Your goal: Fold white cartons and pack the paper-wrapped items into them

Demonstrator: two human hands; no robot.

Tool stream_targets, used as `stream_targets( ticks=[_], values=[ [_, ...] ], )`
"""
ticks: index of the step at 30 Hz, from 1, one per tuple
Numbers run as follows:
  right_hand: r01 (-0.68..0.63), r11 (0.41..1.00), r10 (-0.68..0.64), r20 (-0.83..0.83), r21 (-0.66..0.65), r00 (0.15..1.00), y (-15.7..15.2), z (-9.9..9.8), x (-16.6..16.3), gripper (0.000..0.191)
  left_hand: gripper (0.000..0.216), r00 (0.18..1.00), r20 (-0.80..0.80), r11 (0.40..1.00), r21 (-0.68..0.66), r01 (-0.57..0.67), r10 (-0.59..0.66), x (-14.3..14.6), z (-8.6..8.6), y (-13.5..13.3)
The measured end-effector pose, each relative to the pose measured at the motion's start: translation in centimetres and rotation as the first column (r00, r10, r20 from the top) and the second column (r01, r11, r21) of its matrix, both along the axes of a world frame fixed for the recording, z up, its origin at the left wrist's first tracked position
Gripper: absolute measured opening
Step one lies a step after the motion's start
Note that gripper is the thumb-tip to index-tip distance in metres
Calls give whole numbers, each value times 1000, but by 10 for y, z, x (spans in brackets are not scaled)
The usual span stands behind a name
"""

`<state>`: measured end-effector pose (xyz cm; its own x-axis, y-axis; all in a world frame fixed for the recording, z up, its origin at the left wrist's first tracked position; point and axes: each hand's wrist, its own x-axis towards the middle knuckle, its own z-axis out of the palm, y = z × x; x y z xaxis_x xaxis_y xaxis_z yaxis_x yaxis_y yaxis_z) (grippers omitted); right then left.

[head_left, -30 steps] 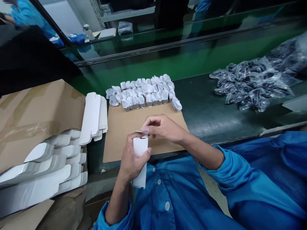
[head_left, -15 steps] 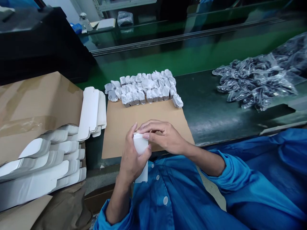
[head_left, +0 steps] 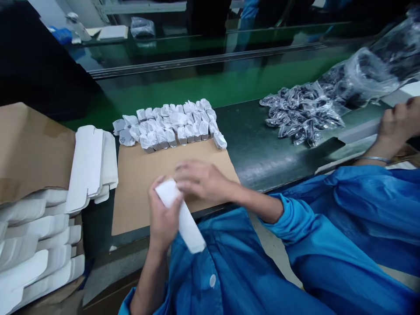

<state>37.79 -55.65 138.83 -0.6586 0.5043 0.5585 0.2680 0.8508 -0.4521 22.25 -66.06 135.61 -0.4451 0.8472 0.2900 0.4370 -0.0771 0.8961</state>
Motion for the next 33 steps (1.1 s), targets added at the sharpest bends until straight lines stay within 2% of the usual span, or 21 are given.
stream_targets(
  ticks=[1,2,3,5,6,8,9,10,11,12,13,15,16,18,21,23,25,27,29,31,33],
  values=[
    [145,989,-146,-10,-41,989,15,4,8,26,48,988,148,998,24,-55,51,-5,-2,8],
    [337,938,-338,0,-81,941,30,6,17,27,41,951,298,993,53,-103,83,-11,-3,15],
    [506,856,-505,39,-110,862,45,7,27,28,37,901,422,986,80,-148,101,-19,-5,22],
    [663,731,-646,150,-159,748,68,5,46,33,36,850,502,962,114,-247,158,-36,-9,32],
    [676,714,-647,196,-182,737,75,2,55,32,38,878,427,948,123,-293,216,-43,-11,32],
    [591,758,-547,227,-274,806,80,-5,70,28,46,940,80,926,164,-341,332,-55,-11,25],
    [515,793,-467,219,-324,857,78,-8,75,27,52,933,-134,933,187,-307,334,-58,-10,18],
    [440,824,-387,214,-355,897,75,-10,78,27,58,904,-337,960,182,-212,263,-60,-8,10],
    [389,852,-330,217,-350,919,70,-12,80,26,63,853,-506,989,132,-73,130,-59,-5,3],
    [372,876,-312,229,-306,922,65,-13,80,25,68,775,-630,995,41,87,-42,-58,-2,-4],
    [384,895,-327,250,-227,911,60,-14,80,24,70,665,-711,966,-83,244,-228,-55,1,-9],
    [409,911,-373,314,-55,873,51,-16,77,23,65,395,-768,836,-320,445,-504,-48,5,-11],
    [389,921,-361,351,-11,864,47,-17,76,27,60,296,-773,788,-390,476,-561,-44,5,-9],
    [320,948,-291,426,4,857,41,-19,75,36,51,220,-795,782,-430,452,-565,-39,4,-1],
    [328,945,-297,452,11,841,33,-20,77,42,49,232,-863,879,-378,292,-448,-34,1,10],
    [341,939,-289,415,-55,863,24,-16,78,39,50,229,-885,903,-349,252,-406,-32,1,12],
    [251,948,-168,361,-197,917,13,-10,76,38,46,239,-876,891,-343,299,-418,-30,2,11],
    [85,951,10,304,-298,953,3,-5,70,38,38,270,-861,875,-324,361,-430,-29,4,8],
    [-38,958,124,294,-283,948,-4,-6,59,37,32,295,-844,855,-307,419,-448,-29,5,5],
    [-91,970,159,306,-226,939,-7,-13,45,33,30,309,-832,835,-290,467,-461,-30,5,3],
    [-104,967,165,259,-234,952,-11,-23,29,30,29,317,-834,832,-264,489,-451,-31,4,2]
  ],
)
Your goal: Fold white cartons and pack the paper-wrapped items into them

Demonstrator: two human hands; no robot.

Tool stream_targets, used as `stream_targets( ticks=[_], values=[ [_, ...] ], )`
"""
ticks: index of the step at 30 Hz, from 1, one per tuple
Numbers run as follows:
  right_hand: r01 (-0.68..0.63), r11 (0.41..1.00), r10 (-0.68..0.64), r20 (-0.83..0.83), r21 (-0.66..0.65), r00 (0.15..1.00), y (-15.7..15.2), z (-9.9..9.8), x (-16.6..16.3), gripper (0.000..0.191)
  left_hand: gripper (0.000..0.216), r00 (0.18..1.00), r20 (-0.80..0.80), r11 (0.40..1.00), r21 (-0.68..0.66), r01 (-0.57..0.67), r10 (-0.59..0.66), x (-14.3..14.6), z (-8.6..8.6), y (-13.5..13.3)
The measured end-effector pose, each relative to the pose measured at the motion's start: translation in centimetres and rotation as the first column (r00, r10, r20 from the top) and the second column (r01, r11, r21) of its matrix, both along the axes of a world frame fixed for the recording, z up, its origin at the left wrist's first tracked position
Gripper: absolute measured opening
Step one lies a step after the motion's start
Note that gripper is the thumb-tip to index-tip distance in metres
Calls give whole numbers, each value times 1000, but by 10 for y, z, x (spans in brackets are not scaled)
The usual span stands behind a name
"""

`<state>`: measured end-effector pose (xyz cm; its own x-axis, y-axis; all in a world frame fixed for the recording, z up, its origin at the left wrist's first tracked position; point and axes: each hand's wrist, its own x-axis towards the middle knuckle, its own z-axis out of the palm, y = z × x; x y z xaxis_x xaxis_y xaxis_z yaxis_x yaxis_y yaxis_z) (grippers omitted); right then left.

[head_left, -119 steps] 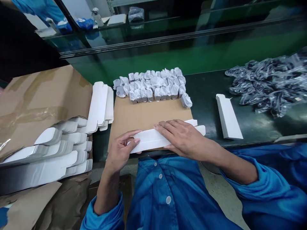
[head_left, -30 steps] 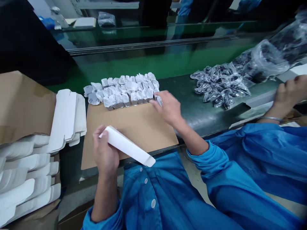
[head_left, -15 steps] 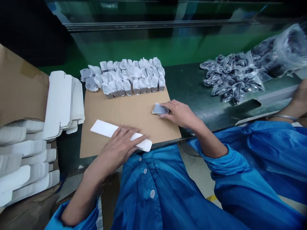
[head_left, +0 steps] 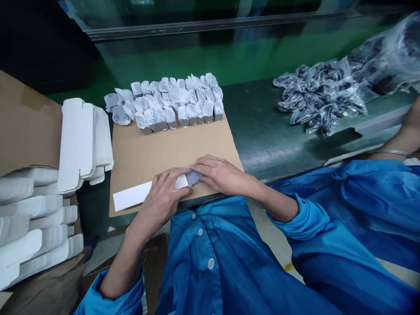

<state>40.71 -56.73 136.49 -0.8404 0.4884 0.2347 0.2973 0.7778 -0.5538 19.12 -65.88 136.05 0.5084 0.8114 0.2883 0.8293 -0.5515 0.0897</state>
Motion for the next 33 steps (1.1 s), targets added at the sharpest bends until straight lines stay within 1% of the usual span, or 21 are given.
stream_targets(
  ticks=[2,5,7,9,11,13,15,18,20,22,24,25,26,27,28,29,30,31,32,33],
  values=[
    [61,992,-75,-139,-107,987,-8,-11,-14,31,28,1000,16,999,49,-7,6,-1,-1,-1],
    [173,943,-263,-316,-286,912,-27,-25,-31,45,30,998,55,990,140,-22,14,-2,-6,-4],
    [230,905,-360,-354,-359,863,-41,-31,-39,52,29,994,101,978,200,-63,43,-1,-11,-6],
    [268,864,-442,-387,-427,809,-53,-35,-47,51,26,985,150,957,263,-124,86,2,-16,-7],
    [287,839,-491,-416,-463,765,-60,-36,-53,49,21,976,190,922,348,-170,108,6,-20,-6],
    [293,825,-519,-443,-483,731,-62,-33,-56,49,20,969,221,876,441,-198,108,13,-22,-3],
    [283,796,-557,-465,-535,689,-57,-25,-56,52,23,961,254,829,509,-231,111,22,-23,3],
    [249,736,-618,-476,-630,626,-45,-8,-54,59,33,944,315,793,547,-268,102,39,-20,16],
    [234,732,-623,-489,-640,610,-35,3,-53,62,41,931,361,793,548,-267,64,51,-14,25],
    [218,748,-600,-499,-627,626,-25,11,-50,64,48,916,401,823,510,-249,28,56,-5,31],
    [191,753,-579,-496,-630,647,-8,16,-41,68,51,917,398,852,477,-216,9,49,7,33],
    [180,750,-576,-494,-637,651,3,17,-31,69,52,923,385,852,477,-215,18,39,14,32],
    [175,745,-582,-499,-643,642,17,20,-18,70,54,926,372,840,483,-247,58,25,22,31],
    [183,740,-597,-507,-647,622,33,23,-1,69,56,921,365,814,489,-313,134,6,29,30],
    [202,737,-617,-519,-645,591,51,27,21,68,58,892,376,774,476,-417,249,-15,35,28],
    [235,733,-641,-533,-638,551,71,31,46,66,59,822,393,711,427,-559,411,-38,40,27],
    [294,730,-657,-517,-617,549,91,36,74,65,60,719,388,625,356,-694,577,-60,44,26],
    [369,729,-668,-482,-577,567,113,41,102,64,61,603,350,538,274,-797,717,-80,46,25],
    [439,726,-676,-434,-529,596,133,44,129,63,63,509,275,471,193,-861,816,-96,47,25],
    [528,700,-706,-356,-481,612,153,45,152,63,59,439,197,419,134,-898,877,-108,46,26]
  ],
)
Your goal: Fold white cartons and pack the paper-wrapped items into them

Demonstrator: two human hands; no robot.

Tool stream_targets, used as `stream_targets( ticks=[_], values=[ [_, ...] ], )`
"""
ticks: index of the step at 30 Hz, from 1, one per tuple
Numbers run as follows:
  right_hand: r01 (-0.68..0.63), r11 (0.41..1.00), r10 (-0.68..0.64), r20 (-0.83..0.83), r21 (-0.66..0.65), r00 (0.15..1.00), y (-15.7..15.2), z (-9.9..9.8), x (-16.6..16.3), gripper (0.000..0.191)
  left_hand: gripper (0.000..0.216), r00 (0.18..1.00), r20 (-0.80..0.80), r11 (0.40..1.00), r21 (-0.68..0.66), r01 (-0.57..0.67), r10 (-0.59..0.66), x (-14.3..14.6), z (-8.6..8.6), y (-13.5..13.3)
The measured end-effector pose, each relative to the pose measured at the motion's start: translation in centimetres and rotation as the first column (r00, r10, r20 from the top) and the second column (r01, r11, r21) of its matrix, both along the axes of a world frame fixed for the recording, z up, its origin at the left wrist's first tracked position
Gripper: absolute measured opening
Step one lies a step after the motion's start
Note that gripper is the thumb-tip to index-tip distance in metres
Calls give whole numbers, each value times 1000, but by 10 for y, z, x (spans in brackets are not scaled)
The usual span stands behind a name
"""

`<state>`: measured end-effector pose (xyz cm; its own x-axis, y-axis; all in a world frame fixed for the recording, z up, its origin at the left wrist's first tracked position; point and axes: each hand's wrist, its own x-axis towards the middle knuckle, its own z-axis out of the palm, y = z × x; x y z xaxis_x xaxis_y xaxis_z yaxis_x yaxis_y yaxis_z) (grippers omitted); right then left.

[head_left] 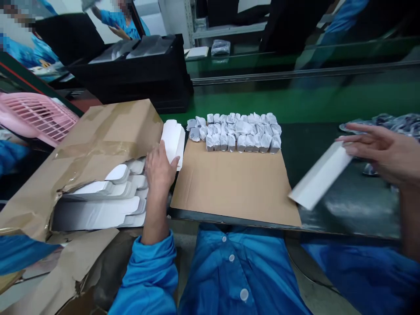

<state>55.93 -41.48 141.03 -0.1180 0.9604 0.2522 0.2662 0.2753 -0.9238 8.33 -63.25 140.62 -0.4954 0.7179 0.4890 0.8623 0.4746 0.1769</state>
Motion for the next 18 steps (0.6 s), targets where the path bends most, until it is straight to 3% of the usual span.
stream_targets(
  ticks=[3,5,8,10,12,14,15,16,18],
  values=[
    [-86,994,102,281,-69,954,38,-6,36,48,42,997,-1,987,-141,-76,76,-8,-7,6],
    [-97,993,60,444,62,894,38,-14,29,31,40,994,-11,987,-120,-107,106,-3,-8,10],
    [-4,905,-232,502,425,833,-3,-22,-17,24,41,980,-14,978,-71,-197,197,-4,1,11],
    [-44,866,-211,445,498,870,-51,-21,-60,28,39,971,-17,971,-25,-238,238,-8,9,7],
    [-238,876,58,398,419,916,-104,-19,-107,32,38,971,-26,972,14,-235,236,-3,11,3],
    [-452,882,418,218,134,882,-147,-18,-156,47,37,986,-48,983,95,-154,159,22,1,-3],
    [-536,844,535,47,10,843,-162,-19,-178,59,36,994,-75,987,146,-71,83,42,-9,-8],
    [-574,817,564,-123,-60,816,-170,-22,-197,67,33,993,-114,965,255,64,-36,65,-20,-13],
    [-552,823,471,-377,-138,797,-172,-28,-220,67,35,891,-272,826,349,443,-363,111,-42,-29]
  ],
)
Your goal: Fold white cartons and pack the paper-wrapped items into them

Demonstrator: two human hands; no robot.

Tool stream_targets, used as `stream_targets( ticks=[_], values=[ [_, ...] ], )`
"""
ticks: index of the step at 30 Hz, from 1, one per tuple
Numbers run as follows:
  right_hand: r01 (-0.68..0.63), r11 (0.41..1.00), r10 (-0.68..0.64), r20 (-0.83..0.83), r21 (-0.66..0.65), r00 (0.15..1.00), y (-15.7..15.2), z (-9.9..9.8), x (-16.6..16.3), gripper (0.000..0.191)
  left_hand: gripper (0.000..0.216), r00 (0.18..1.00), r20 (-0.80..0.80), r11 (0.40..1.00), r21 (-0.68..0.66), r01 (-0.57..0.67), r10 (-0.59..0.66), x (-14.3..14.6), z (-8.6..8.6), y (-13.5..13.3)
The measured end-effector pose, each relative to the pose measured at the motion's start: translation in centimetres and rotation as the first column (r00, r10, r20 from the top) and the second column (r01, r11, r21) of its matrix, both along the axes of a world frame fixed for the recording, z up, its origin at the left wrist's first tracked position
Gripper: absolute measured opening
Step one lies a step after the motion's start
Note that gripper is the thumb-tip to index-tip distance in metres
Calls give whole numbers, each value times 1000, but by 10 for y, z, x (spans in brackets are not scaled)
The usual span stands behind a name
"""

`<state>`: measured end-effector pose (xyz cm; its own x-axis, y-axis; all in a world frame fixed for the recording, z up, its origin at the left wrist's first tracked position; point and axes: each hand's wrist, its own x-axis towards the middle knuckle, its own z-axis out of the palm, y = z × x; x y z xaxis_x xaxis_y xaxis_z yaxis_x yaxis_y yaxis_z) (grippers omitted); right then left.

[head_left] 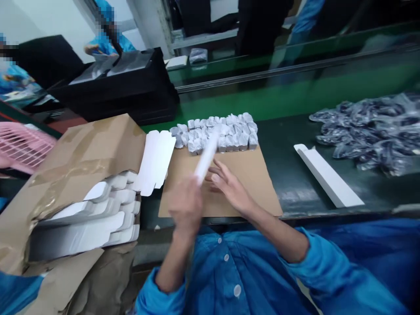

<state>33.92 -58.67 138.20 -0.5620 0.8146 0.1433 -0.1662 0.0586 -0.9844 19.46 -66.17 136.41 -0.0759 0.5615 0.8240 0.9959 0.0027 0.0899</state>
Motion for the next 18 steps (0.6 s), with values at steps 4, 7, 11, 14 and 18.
stream_targets(
  ticks=[4,7,11,14,18],
  values=[
    [-179,982,184,112,-54,977,32,-3,22,46,73,904,289,942,-22,335,-315,36,-4,-34],
    [-622,782,539,458,39,706,48,9,58,34,79,664,705,935,-4,356,-250,9,22,-35],
    [-627,679,153,762,382,630,29,20,73,42,35,433,901,760,-298,578,24,-14,32,-14],
    [-470,507,-370,675,722,638,2,14,71,73,31,144,988,798,-134,588,60,-10,21,-7],
    [-519,287,-413,593,805,691,-7,9,74,67,37,-12,992,684,-78,725,126,-8,12,-13]
  ],
)
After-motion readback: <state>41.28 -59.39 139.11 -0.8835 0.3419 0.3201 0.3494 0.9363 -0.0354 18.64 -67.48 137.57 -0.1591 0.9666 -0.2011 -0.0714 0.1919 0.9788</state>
